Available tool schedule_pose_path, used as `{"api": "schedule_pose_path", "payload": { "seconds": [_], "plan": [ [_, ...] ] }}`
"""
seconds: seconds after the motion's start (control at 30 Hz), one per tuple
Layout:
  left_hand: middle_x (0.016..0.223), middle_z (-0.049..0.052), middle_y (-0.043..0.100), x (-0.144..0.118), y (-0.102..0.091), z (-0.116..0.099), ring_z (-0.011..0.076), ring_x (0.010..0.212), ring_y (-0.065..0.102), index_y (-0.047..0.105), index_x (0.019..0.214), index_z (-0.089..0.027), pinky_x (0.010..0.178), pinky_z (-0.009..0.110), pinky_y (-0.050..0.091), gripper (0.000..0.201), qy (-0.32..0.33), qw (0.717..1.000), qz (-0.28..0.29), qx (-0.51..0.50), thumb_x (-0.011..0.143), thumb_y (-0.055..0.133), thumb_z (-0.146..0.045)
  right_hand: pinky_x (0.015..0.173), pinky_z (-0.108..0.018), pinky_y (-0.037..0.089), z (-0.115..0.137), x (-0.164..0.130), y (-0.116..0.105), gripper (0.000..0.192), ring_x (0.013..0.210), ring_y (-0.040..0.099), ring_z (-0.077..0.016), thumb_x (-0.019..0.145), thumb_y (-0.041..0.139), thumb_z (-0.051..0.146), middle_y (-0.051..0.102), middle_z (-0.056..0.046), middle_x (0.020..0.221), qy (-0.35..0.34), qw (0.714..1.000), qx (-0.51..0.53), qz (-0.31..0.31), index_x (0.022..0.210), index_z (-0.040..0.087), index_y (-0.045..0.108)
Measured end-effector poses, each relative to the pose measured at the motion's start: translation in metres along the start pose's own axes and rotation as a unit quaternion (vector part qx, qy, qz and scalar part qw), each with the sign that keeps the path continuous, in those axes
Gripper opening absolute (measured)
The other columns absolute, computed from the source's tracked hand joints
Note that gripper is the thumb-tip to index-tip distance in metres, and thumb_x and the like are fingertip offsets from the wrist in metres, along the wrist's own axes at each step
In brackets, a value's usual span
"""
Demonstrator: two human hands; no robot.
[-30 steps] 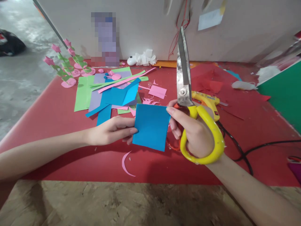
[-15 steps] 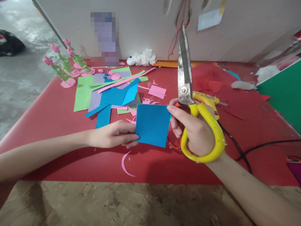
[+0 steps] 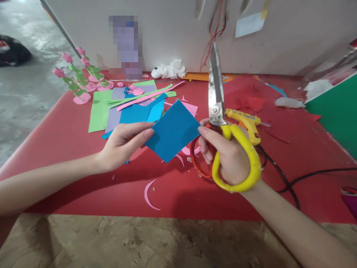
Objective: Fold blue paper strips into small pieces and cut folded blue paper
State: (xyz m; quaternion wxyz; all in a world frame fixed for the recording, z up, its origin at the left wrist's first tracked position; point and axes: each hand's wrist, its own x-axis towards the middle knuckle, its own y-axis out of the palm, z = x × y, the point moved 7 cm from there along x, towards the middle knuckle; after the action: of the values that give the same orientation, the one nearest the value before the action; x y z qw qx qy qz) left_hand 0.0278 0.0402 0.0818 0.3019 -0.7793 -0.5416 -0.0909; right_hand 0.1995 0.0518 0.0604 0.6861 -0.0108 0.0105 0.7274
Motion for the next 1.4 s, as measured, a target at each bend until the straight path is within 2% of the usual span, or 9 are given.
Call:
{"api": "schedule_pose_path", "payload": {
  "seconds": [0.13,0.33,0.5,0.67,0.8,1.0,1.13,1.27,1.4],
  "plan": [
    [0.054,-0.006,0.043,0.003,-0.011,0.003,0.003,0.048,0.04,0.061,0.079,-0.014,0.044,0.016,0.032,0.02,-0.05,0.998,-0.039,0.009,0.087,0.048,-0.027,0.031,-0.022,0.026,-0.008,-0.006,0.006,0.018,0.032,0.039,-0.006,0.072,0.065,0.034,0.05,0.005,0.045,0.011,0.999,-0.038,0.026,0.067,0.02,0.054],
    [0.042,-0.005,0.032,0.006,-0.008,0.002,0.0032,0.039,0.031,0.033,0.046,-0.017,0.039,0.021,0.023,0.044,-0.097,0.995,0.02,-0.007,0.088,0.045,-0.028,0.032,-0.022,0.026,-0.009,-0.009,0.003,0.02,0.034,0.041,-0.0063,0.072,0.068,0.039,0.05,0.007,0.047,-0.009,0.996,-0.082,0.029,0.078,0.022,0.059],
    [0.041,-0.006,0.035,0.004,-0.007,0.007,0.0037,0.039,0.032,0.037,0.05,-0.017,0.041,0.021,0.026,0.04,-0.114,0.992,0.043,-0.029,0.088,0.044,-0.029,0.031,-0.022,0.026,-0.007,-0.008,0.007,0.023,0.033,0.039,-0.0064,0.071,0.067,0.041,0.049,0.006,0.044,0.005,0.997,-0.07,0.039,0.067,0.022,0.054],
    [0.055,-0.004,0.04,0.005,0.006,0.012,0.0057,0.054,0.038,0.047,0.053,-0.015,0.052,0.021,0.032,0.033,-0.125,0.977,0.155,-0.075,0.083,0.052,-0.029,0.03,-0.022,0.023,-0.004,0.0,0.004,0.018,0.03,0.033,-0.0067,0.071,0.064,0.038,0.041,0.008,0.038,0.021,0.997,-0.036,0.058,0.073,0.023,0.054],
    [0.064,-0.003,0.046,0.003,0.012,0.022,0.0068,0.064,0.044,0.052,0.06,-0.014,0.063,0.021,0.038,0.032,-0.172,0.958,0.207,-0.094,0.083,0.052,-0.036,0.029,-0.021,0.023,-0.002,0.001,0.006,0.019,0.03,0.034,-0.0064,0.072,0.065,0.038,0.04,0.008,0.036,0.02,0.985,-0.122,0.123,0.071,0.021,0.057],
    [0.058,-0.004,0.055,-0.011,0.028,0.034,0.0019,0.046,0.043,0.062,0.076,-0.013,0.042,0.014,0.031,0.023,-0.245,0.908,0.322,-0.107,0.079,0.061,-0.035,0.031,-0.019,0.027,-0.003,-0.011,0.023,0.028,0.033,0.035,-0.0047,0.073,0.066,0.042,0.041,0.008,0.04,0.041,0.962,-0.183,0.2,0.062,0.02,0.052],
    [0.052,-0.004,0.06,-0.007,0.023,0.033,0.0025,0.041,0.051,0.053,0.067,-0.012,0.043,0.013,0.042,0.019,-0.281,0.909,0.263,-0.161,0.079,0.061,-0.025,0.034,-0.019,0.029,0.003,0.0,0.005,0.031,0.036,0.038,-0.0044,0.071,0.066,0.05,0.045,0.007,0.044,-0.012,0.978,-0.166,0.122,0.069,0.02,0.058],
    [0.06,-0.001,0.067,0.0,0.015,0.032,0.0092,0.052,0.064,0.052,0.08,-0.013,0.045,0.016,0.05,0.013,-0.273,0.916,0.163,-0.245,0.077,0.062,-0.02,0.032,-0.022,0.025,0.006,0.008,-0.008,0.046,0.03,0.036,-0.0051,0.073,0.063,0.052,0.039,0.005,0.035,-0.027,0.981,-0.167,0.098,0.046,0.019,0.047],
    [0.065,0.0,0.068,-0.002,0.019,0.028,0.0106,0.057,0.067,0.052,0.09,-0.013,0.048,0.017,0.052,0.017,-0.263,0.91,0.176,-0.269,0.079,0.061,-0.022,0.032,-0.022,0.023,0.008,0.002,-0.004,0.047,0.031,0.035,-0.0039,0.076,0.062,0.045,0.039,0.004,0.037,-0.027,0.983,-0.153,0.098,0.043,0.019,0.042]
  ]
}}
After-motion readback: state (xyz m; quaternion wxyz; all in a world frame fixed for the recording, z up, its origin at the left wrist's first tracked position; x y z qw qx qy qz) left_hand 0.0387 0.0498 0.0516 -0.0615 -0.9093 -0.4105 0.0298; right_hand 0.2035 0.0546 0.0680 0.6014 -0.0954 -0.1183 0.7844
